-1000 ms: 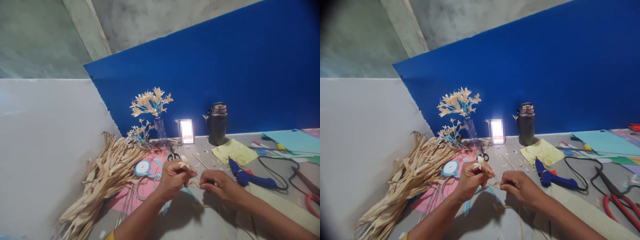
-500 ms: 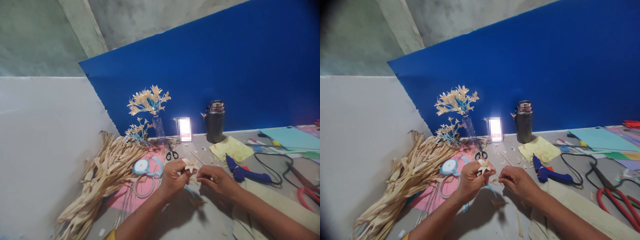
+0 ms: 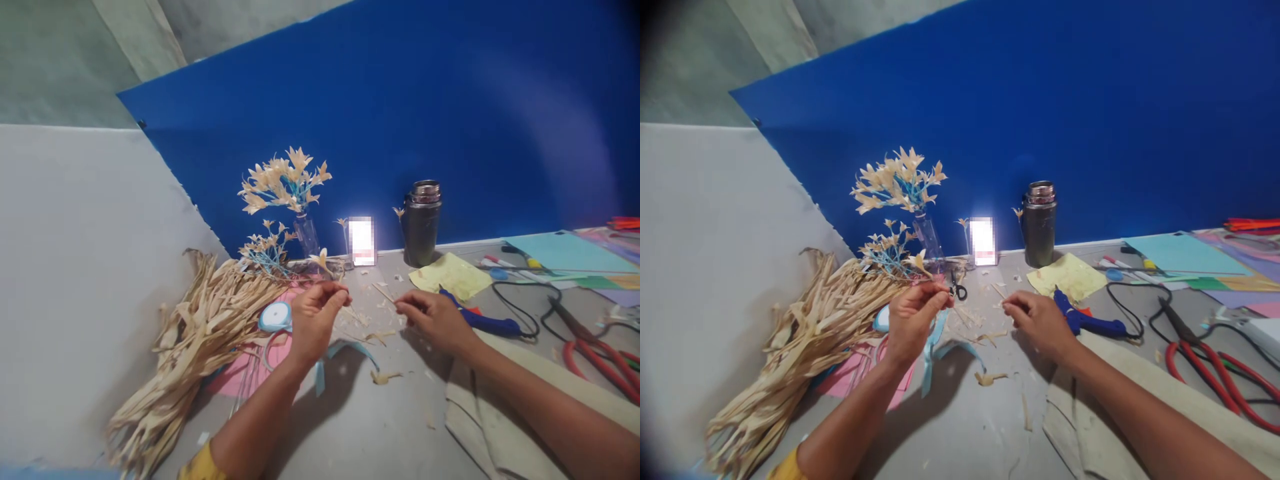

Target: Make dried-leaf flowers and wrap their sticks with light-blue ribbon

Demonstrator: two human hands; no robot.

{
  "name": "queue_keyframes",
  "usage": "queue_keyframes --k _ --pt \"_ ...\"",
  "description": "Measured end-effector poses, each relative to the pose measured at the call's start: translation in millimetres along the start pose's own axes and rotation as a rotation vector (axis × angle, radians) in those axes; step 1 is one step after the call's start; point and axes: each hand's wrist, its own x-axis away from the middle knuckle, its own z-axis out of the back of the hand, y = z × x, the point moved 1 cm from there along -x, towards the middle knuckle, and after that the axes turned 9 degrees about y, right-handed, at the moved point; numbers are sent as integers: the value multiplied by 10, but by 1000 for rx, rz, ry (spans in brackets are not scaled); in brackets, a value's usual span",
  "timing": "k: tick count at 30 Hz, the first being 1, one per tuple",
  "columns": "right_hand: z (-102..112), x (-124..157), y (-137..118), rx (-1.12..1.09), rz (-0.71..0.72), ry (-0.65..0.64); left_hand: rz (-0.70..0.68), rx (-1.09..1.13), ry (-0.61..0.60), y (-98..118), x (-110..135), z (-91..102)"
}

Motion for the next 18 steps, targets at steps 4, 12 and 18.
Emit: queue_keyframes --k 4,12,18 --pt "35 -53 82 114 -25 -14 84 -41 -9 -83 -12 92" --pt "-189 91 169 486 176 -306 260 77 26 -326 -26 161" --pt "-188 88 114 607 200 -372 261 91 7 -307 -40 176"
